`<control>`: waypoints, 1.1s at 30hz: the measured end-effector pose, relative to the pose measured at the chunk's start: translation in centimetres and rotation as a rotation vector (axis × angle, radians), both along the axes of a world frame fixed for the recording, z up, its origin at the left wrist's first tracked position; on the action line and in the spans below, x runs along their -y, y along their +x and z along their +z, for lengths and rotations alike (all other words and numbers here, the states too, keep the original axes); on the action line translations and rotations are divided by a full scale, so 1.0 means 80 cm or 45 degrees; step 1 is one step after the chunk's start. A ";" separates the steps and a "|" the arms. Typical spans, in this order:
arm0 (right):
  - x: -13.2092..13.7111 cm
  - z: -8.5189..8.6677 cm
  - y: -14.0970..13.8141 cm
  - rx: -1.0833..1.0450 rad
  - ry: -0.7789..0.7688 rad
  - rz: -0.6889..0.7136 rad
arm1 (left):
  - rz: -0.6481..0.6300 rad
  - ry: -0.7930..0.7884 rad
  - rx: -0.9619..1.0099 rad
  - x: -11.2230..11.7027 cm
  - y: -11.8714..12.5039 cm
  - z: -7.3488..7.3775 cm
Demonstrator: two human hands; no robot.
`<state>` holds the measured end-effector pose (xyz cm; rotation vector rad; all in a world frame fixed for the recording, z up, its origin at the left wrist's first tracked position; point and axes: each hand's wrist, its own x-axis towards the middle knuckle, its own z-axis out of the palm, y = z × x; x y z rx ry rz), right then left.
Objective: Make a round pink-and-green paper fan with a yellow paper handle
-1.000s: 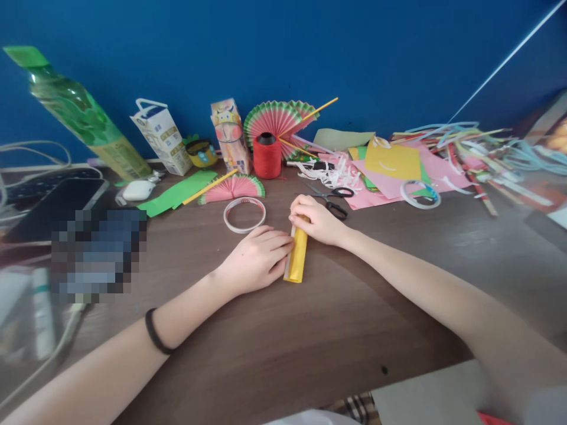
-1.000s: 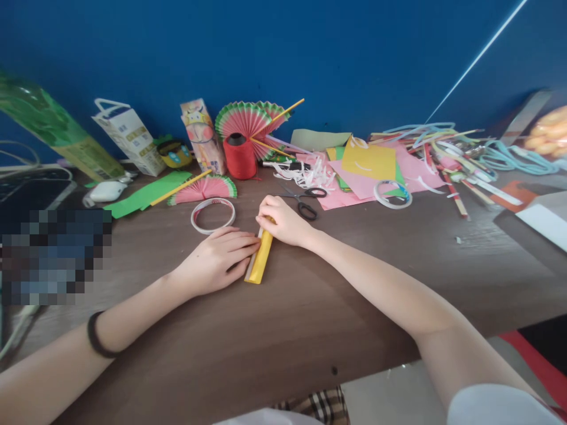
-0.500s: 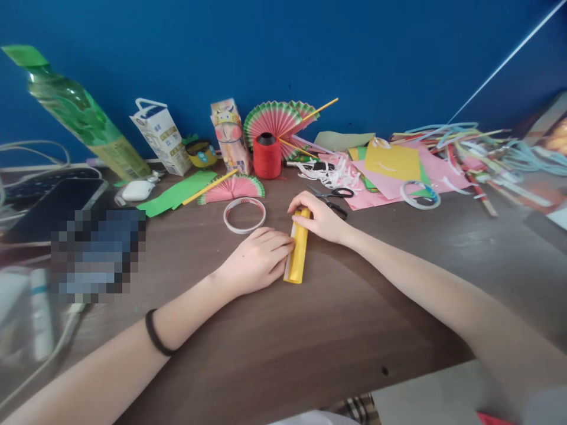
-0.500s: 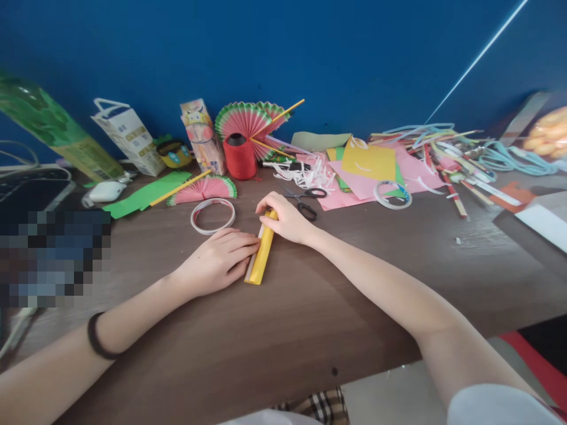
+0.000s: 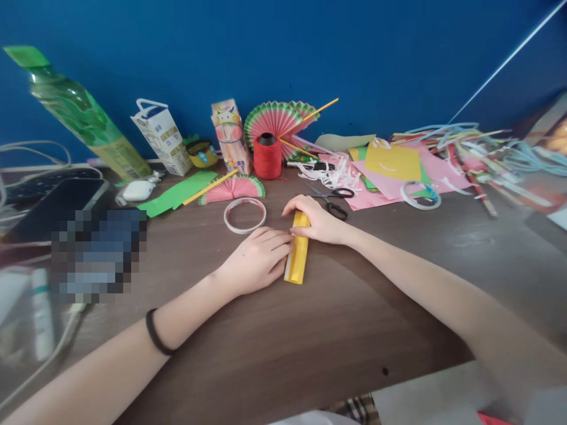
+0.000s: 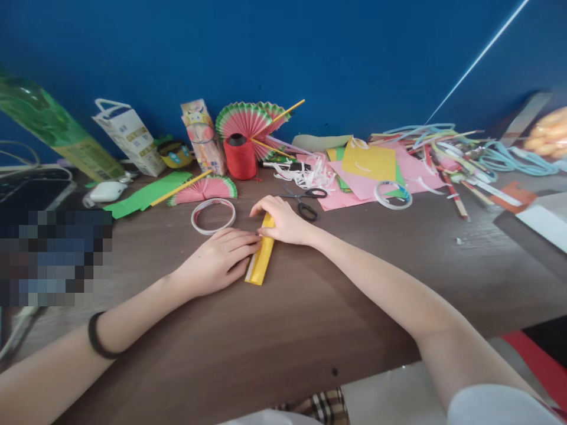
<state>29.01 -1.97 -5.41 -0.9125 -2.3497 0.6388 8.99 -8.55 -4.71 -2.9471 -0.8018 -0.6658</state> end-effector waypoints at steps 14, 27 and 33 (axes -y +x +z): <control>-0.002 -0.009 -0.006 -0.080 0.053 -0.171 | -0.009 0.013 0.033 0.000 -0.001 -0.001; 0.012 -0.005 -0.005 0.043 0.327 -0.022 | 0.194 0.024 0.078 -0.003 -0.008 0.002; 0.012 -0.005 -0.006 0.000 0.367 -0.090 | 0.827 -0.175 0.113 -0.024 -0.034 0.019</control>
